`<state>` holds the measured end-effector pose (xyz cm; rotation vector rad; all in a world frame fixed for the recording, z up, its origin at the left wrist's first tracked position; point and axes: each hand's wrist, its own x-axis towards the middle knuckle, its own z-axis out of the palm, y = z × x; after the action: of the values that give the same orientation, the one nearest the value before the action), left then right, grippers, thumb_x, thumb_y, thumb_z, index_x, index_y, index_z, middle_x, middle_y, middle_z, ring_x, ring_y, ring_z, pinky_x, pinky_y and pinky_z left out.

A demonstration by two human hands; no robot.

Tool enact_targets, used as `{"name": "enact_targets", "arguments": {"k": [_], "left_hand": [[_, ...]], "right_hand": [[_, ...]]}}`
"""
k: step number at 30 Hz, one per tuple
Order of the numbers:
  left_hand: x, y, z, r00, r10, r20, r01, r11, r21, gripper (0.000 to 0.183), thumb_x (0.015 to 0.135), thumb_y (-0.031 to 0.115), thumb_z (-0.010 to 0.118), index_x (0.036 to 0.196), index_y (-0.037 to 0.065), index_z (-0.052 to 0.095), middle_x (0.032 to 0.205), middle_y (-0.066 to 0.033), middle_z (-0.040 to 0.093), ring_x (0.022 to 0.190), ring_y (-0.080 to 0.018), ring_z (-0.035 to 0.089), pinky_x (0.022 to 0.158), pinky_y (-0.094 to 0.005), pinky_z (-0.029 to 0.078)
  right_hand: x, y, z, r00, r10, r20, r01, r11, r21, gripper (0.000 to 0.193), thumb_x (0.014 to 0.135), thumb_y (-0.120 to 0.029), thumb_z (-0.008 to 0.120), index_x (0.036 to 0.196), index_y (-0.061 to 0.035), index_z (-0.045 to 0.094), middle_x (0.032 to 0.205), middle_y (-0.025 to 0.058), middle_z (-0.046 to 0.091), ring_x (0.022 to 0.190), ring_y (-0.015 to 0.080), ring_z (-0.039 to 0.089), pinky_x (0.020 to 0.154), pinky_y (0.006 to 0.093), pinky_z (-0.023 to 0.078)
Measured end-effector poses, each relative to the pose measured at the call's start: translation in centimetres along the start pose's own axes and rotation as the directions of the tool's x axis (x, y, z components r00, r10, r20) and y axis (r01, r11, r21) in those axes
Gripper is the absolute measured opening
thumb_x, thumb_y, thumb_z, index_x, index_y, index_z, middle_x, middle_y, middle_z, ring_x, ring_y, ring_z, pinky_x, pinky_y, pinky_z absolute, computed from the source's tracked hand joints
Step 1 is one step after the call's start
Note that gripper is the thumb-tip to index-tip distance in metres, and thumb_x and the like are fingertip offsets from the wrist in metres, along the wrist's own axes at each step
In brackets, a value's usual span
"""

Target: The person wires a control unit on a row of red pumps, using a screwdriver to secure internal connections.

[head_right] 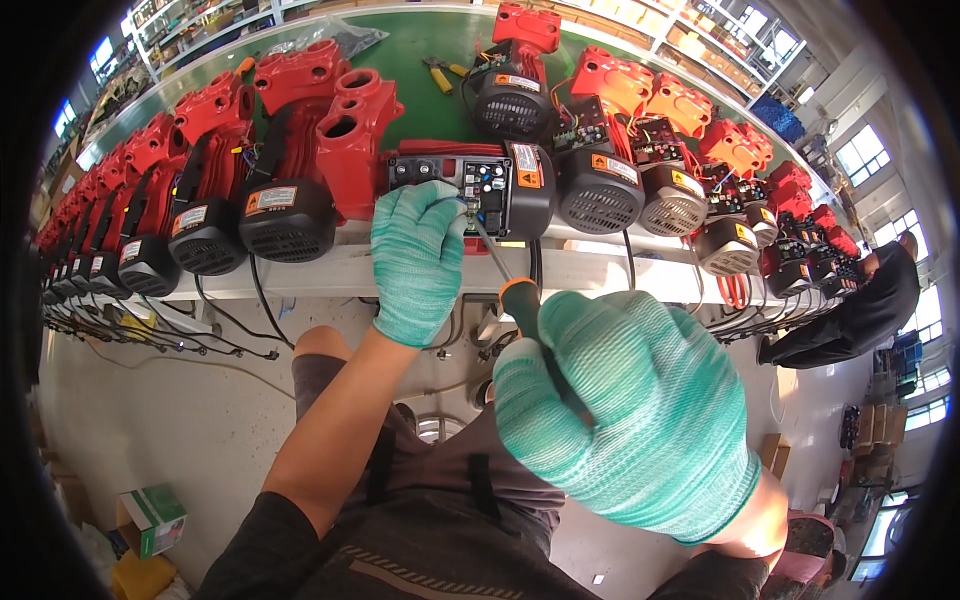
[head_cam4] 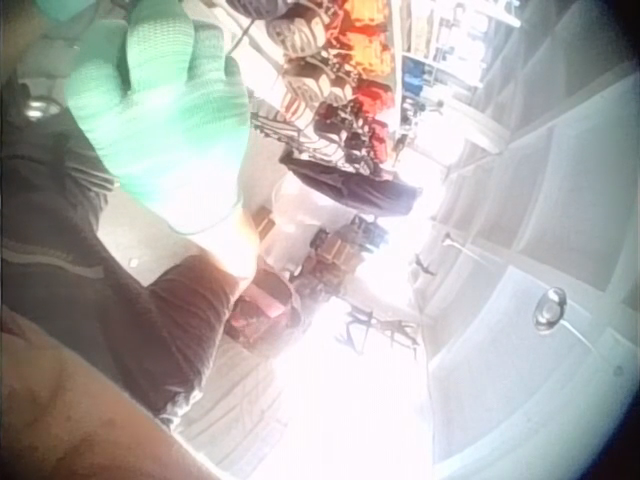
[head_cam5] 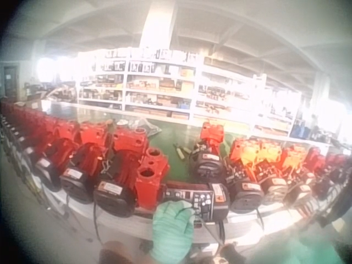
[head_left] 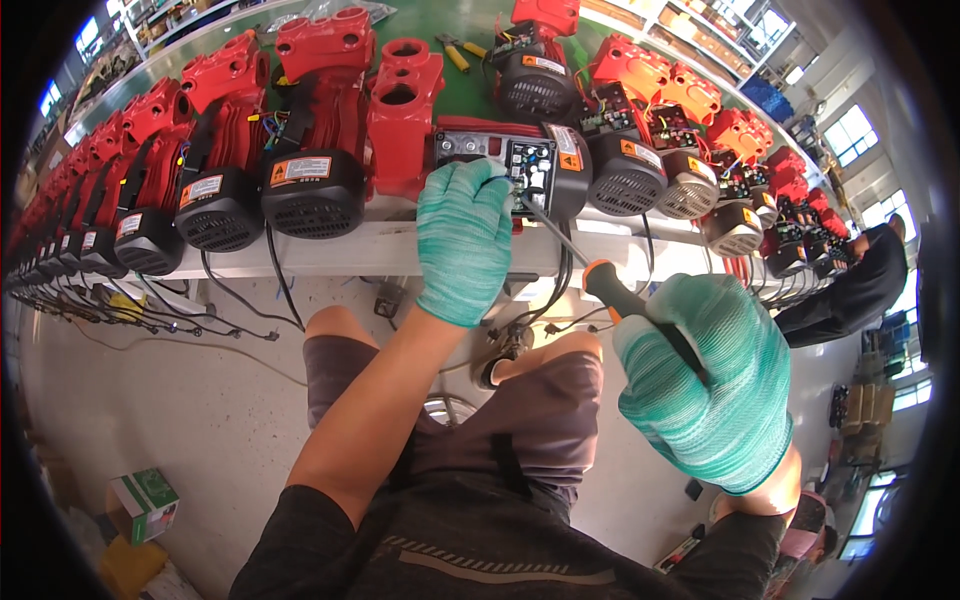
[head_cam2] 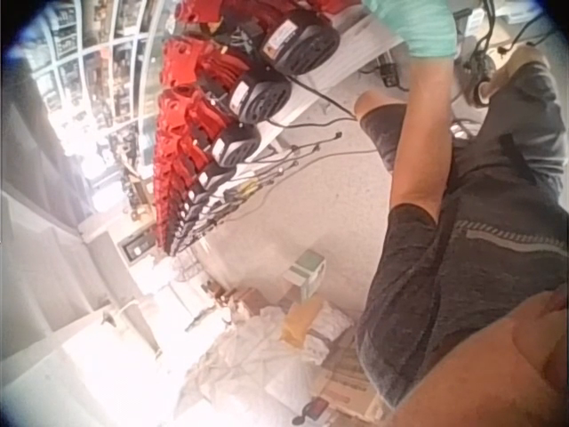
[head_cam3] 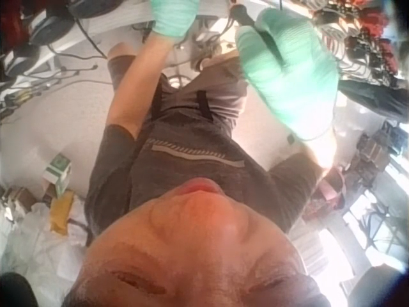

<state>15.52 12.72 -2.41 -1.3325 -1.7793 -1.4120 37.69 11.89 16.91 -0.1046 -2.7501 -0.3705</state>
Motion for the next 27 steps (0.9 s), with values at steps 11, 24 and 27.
{"name": "enact_targets", "arguments": {"k": [11, 24, 27], "left_hand": [[0.7, 0.5, -0.8, 0.995, -0.004, 0.103, -0.003, 0.998, 0.068, 0.022, 0.083, 0.003, 0.075, 0.105, 0.003, 0.076, 0.118, -0.0079, 0.069, 0.108, -0.0332, 0.059, 0.095, -0.0441, 0.051], [0.4, -0.2, -0.5, 0.995, 0.003, 0.102, -0.008, 0.999, 0.053, 0.023, 0.082, 0.002, 0.077, 0.105, 0.003, 0.076, 0.117, -0.0071, 0.069, 0.106, -0.0327, 0.06, 0.092, -0.0425, 0.053], [0.4, 0.0, -0.6, 0.995, 0.015, 0.102, -0.021, 0.998, 0.057, 0.023, 0.083, 0.003, 0.077, 0.106, 0.003, 0.076, 0.117, -0.0071, 0.069, 0.106, -0.0329, 0.06, 0.092, -0.0437, 0.053]], "right_hand": [[1.7, -0.5, -2.1, 0.97, 0.036, 0.24, 0.011, 0.982, -0.189, 0.024, 0.087, -0.022, 0.079, 0.108, -0.013, 0.071, 0.092, 0.0061, 0.06, 0.072, 0.0255, 0.062, 0.053, 0.0388, 0.047], [1.8, -0.7, -2.2, 0.97, 0.073, 0.233, -0.056, 0.995, -0.078, 0.038, 0.089, -0.031, 0.079, 0.115, -0.0057, 0.066, 0.084, 0.0069, 0.059, 0.066, 0.0264, 0.059, 0.056, 0.0396, 0.049], [3.0, -0.4, -2.4, 0.98, -0.049, 0.193, 0.067, 0.994, -0.087, 0.044, 0.087, -0.036, 0.079, 0.117, -0.0059, 0.067, 0.084, 0.0062, 0.058, 0.062, 0.0253, 0.059, 0.054, 0.0395, 0.049]]}}
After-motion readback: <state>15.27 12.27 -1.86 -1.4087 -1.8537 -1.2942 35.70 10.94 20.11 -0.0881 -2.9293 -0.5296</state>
